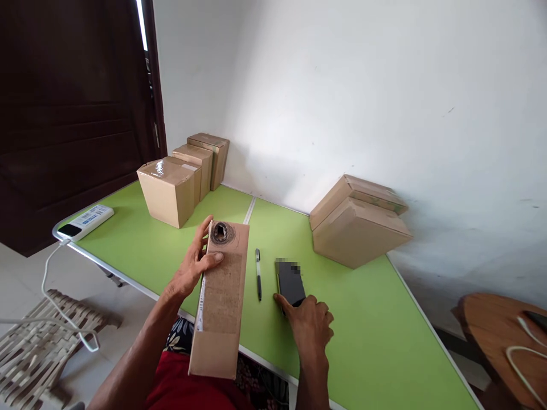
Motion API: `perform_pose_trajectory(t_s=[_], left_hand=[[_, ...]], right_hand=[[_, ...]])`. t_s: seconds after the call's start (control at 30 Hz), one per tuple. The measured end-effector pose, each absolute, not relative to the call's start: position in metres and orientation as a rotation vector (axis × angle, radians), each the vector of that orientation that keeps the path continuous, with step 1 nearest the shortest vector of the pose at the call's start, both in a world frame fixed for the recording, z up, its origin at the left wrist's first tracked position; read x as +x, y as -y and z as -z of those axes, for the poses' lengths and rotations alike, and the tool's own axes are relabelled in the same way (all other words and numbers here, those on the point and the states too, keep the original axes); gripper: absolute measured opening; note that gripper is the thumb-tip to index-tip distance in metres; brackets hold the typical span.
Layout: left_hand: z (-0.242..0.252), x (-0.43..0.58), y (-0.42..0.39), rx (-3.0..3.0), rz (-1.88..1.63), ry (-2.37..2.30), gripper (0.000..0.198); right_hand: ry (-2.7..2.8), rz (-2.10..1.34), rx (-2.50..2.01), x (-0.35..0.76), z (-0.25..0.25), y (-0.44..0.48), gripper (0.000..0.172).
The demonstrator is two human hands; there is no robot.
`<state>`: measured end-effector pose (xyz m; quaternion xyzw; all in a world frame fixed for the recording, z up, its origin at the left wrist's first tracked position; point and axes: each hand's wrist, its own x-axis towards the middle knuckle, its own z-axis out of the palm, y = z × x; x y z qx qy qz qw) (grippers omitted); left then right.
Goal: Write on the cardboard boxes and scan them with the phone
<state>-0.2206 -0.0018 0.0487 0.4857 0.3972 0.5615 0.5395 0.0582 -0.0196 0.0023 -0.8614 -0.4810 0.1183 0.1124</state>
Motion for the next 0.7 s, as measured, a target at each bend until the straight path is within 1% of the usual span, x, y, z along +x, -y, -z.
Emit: perform_pose_trajectory(t_s=[0.13, 0.17, 0.27, 0.3, 0.37, 0.43, 0.5, 0.57, 0.7], left_hand=[[-0.05, -0.218, 0.002, 1.202, -1.313, -0.914, 0.111], [-0.05, -0.219, 0.002, 1.209, -1.314, -0.915, 0.109], [-0.054, -0.22, 0.004, 1.218, -1.338, -0.915, 0.108], [-0.056, -0.22, 0.005, 1.219, -1.353, -0.902, 0.109], [-0.061, -0.217, 0.005, 1.22, -1.389, -0.857, 0.111], [-0.066, -0.213, 0.004, 1.228, -1.42, -0.807, 0.112], [-0.069, -0.207, 0.0, 1.244, -1.436, -0.771, 0.114], [-0.07, -0.202, -0.004, 1.276, -1.438, -0.745, 0.118], [-0.067, -0.192, -0.009, 1.335, -1.409, -0.68, 0.119]], right_hand=[[1.293, -0.558, -2.456, 0.075, 0.006, 0.009, 0.083], [1.269, -0.626, -2.416, 0.079, 0.008, 0.008, 0.083], [1.229, -0.839, -2.228, 0.086, 0.014, 0.014, 0.066], [1.23, -0.892, -2.162, 0.087, 0.015, 0.019, 0.064], [1.16, -1.02, -2.002, 0.086, 0.013, 0.033, 0.068], [0.941, -1.195, -1.786, 0.082, 0.005, 0.049, 0.077], [0.666, -1.349, -1.535, 0.074, -0.012, 0.063, 0.082], [0.515, -1.407, -1.335, 0.064, -0.034, 0.075, 0.078], [0.57, -1.504, -1.039, 0.036, -0.076, 0.09, 0.058]])
